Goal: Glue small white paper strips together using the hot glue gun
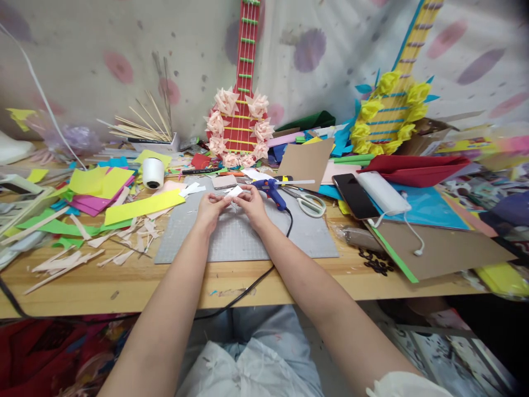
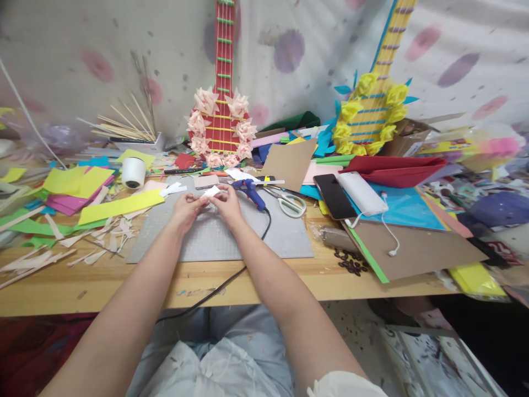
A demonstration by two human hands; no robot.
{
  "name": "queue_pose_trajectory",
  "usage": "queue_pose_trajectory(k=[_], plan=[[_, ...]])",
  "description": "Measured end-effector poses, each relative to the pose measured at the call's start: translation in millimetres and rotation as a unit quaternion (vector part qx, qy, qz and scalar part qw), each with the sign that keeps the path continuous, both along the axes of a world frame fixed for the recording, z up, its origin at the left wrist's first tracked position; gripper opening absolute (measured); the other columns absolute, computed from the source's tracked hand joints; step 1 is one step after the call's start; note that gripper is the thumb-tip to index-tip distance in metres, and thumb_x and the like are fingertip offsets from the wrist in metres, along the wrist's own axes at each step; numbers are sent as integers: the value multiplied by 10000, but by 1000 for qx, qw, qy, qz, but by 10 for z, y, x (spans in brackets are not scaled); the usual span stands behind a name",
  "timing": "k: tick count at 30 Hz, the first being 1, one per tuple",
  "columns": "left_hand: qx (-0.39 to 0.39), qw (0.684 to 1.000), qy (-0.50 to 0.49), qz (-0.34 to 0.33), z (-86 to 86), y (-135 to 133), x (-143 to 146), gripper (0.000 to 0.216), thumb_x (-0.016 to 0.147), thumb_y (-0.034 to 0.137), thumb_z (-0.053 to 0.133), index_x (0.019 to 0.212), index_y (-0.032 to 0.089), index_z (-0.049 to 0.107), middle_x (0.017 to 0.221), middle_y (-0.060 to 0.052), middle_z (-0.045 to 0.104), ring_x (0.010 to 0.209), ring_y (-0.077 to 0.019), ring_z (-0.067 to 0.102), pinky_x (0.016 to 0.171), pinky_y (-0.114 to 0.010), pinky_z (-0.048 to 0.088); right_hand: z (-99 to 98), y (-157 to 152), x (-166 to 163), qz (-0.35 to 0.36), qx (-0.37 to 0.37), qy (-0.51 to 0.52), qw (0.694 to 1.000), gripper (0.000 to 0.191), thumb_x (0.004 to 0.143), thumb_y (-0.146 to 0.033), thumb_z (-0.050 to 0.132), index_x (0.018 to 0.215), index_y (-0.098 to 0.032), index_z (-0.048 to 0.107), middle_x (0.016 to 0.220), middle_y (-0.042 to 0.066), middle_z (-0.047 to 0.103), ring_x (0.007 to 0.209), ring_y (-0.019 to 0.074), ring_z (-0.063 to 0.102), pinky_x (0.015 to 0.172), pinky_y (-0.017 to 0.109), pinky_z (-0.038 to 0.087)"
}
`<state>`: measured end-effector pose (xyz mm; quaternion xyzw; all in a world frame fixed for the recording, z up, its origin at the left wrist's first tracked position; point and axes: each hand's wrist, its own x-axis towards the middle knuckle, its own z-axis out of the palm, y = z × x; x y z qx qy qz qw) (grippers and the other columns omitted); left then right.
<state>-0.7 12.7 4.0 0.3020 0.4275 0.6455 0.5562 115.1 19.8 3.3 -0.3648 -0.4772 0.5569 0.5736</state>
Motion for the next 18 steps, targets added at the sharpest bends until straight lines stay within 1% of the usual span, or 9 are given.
queue_pose_trajectory(k=[4, 6, 10, 13, 18], plan=[[-3, 1000, -25, 9, 30, -18, -9, 414, 524, 28, 678, 717, 187, 347, 562, 67, 550, 533, -72, 565, 594, -199, 436, -5, -30, -32, 59, -24, 35, 997, 495, 519, -196, 692, 920, -224, 402, 682, -71, 573, 650, 100, 572, 655, 254, 457], [-7, 999, -35, 6, 51, -31, -6, 413, 523, 21, 673, 717, 187, 349, 557, 71, 545, 527, -69, 556, 582, -194, 430, -19, -39, -51, 73, -25, 31, 997, 523, 511, -178, 694, 934, -229, 391, 706, -67, 580, 662, 103, 581, 659, 258, 468], [-13, 1000, -20, -7, 72, -50, 1, 410, 523, 43, 686, 722, 189, 358, 565, 74, 544, 512, -74, 548, 560, -199, 426, -43, -41, -82, 60, -21, 17, 998, 522, 520, -176, 678, 945, -231, 379, 664, -85, 565, 625, 104, 580, 657, 279, 480], [-20, 1000, -3, -1, 72, -57, 2, 397, 527, 62, 696, 766, 178, 400, 602, 57, 572, 524, -74, 557, 566, -198, 428, -43, -36, -89, 47, -34, 25, 998, 524, 517, -178, 679, 939, -226, 372, 643, -89, 567, 595, 103, 576, 659, 297, 486], [-1, 1000, -17, -9, 56, -70, 2, 366, 584, 112, 677, 892, 142, 483, 690, -14, 640, 609, -94, 603, 669, -232, 463, -27, -35, -73, 15, -52, 52, 997, 592, 510, -160, 697, 972, -222, 333, 612, -100, 553, 569, 94, 568, 672, 292, 484]])
